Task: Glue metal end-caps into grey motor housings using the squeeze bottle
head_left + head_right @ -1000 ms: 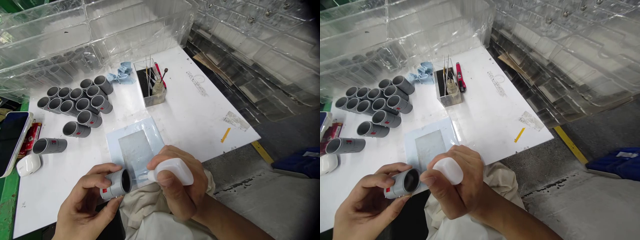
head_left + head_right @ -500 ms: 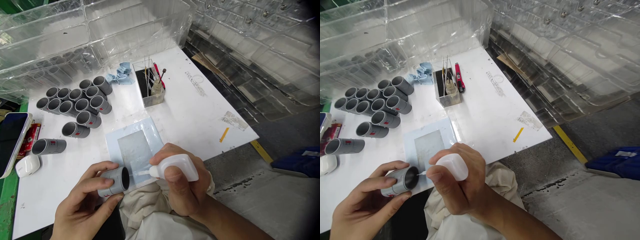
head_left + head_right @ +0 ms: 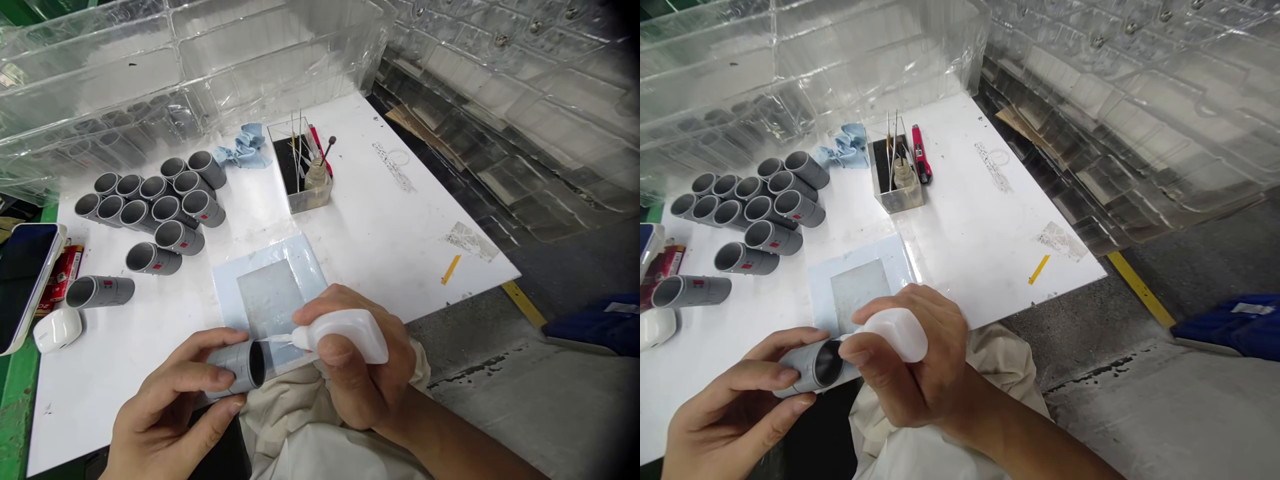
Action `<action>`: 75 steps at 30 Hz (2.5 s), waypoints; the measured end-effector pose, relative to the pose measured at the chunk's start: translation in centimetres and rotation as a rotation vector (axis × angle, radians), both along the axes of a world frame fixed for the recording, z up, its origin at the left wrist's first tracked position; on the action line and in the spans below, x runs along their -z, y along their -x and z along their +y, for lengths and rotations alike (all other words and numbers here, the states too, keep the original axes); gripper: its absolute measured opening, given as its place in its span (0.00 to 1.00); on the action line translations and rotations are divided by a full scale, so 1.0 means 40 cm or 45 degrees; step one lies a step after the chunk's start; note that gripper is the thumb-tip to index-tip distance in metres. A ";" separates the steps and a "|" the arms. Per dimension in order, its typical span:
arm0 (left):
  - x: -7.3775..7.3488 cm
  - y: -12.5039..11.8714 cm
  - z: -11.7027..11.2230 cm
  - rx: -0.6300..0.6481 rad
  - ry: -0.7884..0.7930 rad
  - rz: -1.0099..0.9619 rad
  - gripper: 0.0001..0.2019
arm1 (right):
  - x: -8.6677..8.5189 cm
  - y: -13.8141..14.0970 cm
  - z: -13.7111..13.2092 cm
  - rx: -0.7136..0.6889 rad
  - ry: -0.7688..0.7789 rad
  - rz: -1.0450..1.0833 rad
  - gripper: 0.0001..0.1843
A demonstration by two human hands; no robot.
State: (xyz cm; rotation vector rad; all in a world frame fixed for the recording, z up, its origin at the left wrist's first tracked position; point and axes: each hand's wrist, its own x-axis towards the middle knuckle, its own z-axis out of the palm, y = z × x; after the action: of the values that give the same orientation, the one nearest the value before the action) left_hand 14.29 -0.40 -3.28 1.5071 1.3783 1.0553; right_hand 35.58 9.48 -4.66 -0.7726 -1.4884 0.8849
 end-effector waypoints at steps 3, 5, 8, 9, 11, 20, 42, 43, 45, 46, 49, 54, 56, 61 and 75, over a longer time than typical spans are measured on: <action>-0.001 0.001 0.002 0.016 -0.012 0.011 0.20 | 0.001 0.001 -0.001 0.019 -0.035 -0.021 0.14; -0.002 0.000 0.005 0.014 -0.011 0.010 0.20 | 0.002 0.002 0.000 0.025 -0.042 -0.030 0.13; -0.002 -0.002 0.007 0.006 -0.014 0.015 0.19 | 0.003 0.002 0.002 0.016 -0.035 -0.022 0.12; -0.003 -0.002 0.007 0.002 -0.017 0.019 0.19 | 0.003 0.002 0.002 0.013 -0.036 -0.019 0.12; -0.003 -0.003 0.006 -0.001 -0.019 0.026 0.19 | 0.002 0.002 0.003 0.006 -0.035 -0.016 0.12; 0.001 0.000 0.005 0.035 -0.070 0.029 0.20 | 0.007 -0.001 -0.001 -0.020 -0.023 -0.022 0.15; 0.001 -0.005 0.003 0.048 -0.114 0.115 0.19 | -0.011 -0.013 0.005 -0.200 0.020 -0.020 0.16; 0.002 -0.004 0.002 0.046 -0.114 0.118 0.19 | -0.011 -0.014 0.005 -0.199 0.019 -0.021 0.17; 0.002 -0.003 0.000 0.044 -0.117 0.120 0.19 | -0.009 -0.016 0.004 -0.201 0.032 -0.001 0.17; 0.003 -0.003 -0.001 0.042 -0.112 0.118 0.19 | -0.009 -0.016 0.003 -0.204 0.033 0.007 0.17; 0.003 -0.004 -0.003 0.032 -0.101 0.105 0.19 | -0.009 -0.014 0.002 -0.203 0.018 0.009 0.16; 0.001 -0.004 0.003 0.052 -0.117 0.105 0.19 | -0.009 -0.005 0.004 -0.161 0.079 0.007 0.12; 0.001 -0.003 0.004 0.062 -0.117 0.108 0.19 | -0.005 -0.002 0.004 -0.135 0.063 0.005 0.10; 0.001 -0.001 0.003 0.062 -0.124 0.106 0.19 | 0.002 0.000 0.002 -0.085 0.064 -0.029 0.09; -0.003 -0.004 0.007 0.060 -0.109 0.100 0.19 | -0.010 0.010 0.002 -0.001 0.173 0.012 0.08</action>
State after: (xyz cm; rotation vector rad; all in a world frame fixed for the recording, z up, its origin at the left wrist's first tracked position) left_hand 14.45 -0.11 -3.17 1.6511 1.3595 1.0473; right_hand 35.18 9.55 -4.26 -0.8663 -1.4313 0.9968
